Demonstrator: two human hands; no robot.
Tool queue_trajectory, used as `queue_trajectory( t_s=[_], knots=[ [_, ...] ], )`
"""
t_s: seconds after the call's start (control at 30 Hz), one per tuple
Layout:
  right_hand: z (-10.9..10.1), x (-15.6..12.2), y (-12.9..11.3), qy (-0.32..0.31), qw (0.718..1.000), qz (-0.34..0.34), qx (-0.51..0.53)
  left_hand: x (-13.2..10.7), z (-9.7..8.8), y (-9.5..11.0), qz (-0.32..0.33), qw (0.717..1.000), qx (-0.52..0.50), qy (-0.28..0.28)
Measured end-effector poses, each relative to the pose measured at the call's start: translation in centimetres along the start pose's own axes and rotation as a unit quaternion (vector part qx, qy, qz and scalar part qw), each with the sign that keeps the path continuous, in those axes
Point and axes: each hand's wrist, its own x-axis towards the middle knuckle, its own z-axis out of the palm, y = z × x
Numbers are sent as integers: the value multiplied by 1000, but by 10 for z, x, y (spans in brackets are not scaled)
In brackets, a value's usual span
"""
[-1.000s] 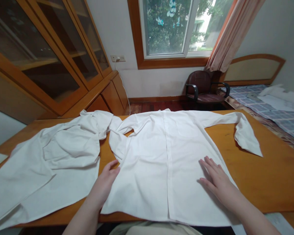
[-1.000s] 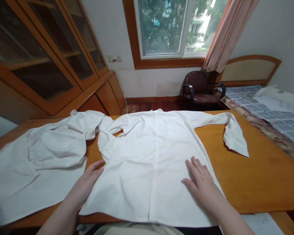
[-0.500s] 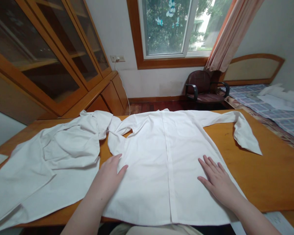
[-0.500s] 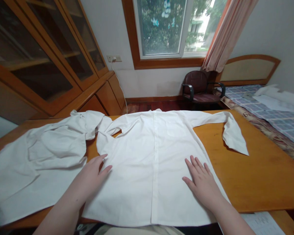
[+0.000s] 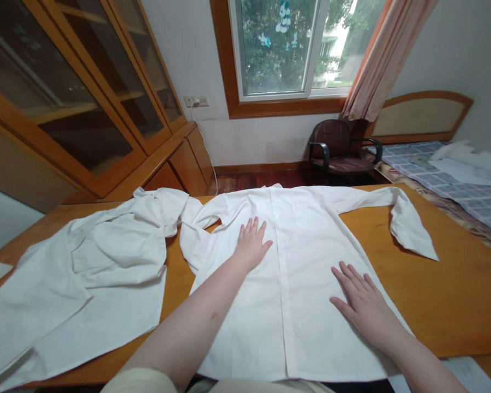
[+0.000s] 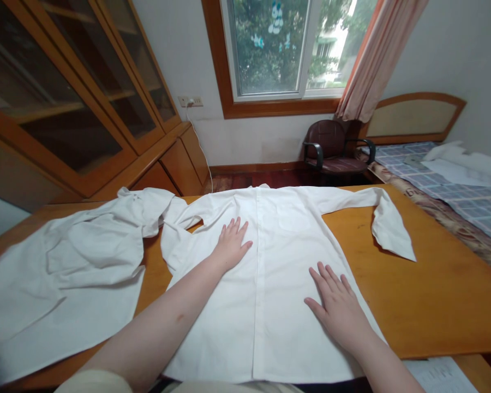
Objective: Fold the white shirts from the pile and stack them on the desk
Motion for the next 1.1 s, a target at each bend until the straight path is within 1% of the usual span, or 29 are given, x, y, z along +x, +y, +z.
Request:
queue_trajectory(
  t_s=[0.07,0.17,0.23,0.3,0.37,0.43,0.47,0.53,0.57,0.67,0.73,0.9,1.1],
  knots=[
    [-7,2,0,-10,1000,-2,9,2,13,-5,-1,1000,17,-2],
    [-27,17,-1,-33,999,7,24,2,22,-9,7,1000,24,-2],
    [-43,37,-5,-34,999,-8,35,1,23,-9,9,1000,26,2],
    [-57,65,-13,-11,999,-27,35,2,22,-8,6,1000,28,2],
    [-62,96,-23,-6,998,-39,44,2,21,-7,2,999,32,0],
    [-56,126,-35,-11,999,-19,48,2,20,-7,0,999,34,-3],
    [-50,138,-40,-18,999,4,40,2,20,-7,0,999,33,-3],
    [-32,154,-47,-46,998,29,24,1,19,-8,1,1000,29,-2],
    [-23,159,-49,-49,998,29,17,1,19,-9,1,1000,26,0],
    [-2,158,-48,-13,1000,17,-2,-1,19,-9,5,1000,18,4],
    [3,152,-45,-3,1000,13,-5,-2,19,-9,7,1000,14,3],
    [2,139,-43,-1,1000,13,-8,-10,20,-6,10,1000,9,3],
    [2,127,-45,1,1000,5,-8,-30,22,-3,11,1000,5,5]
  ],
)
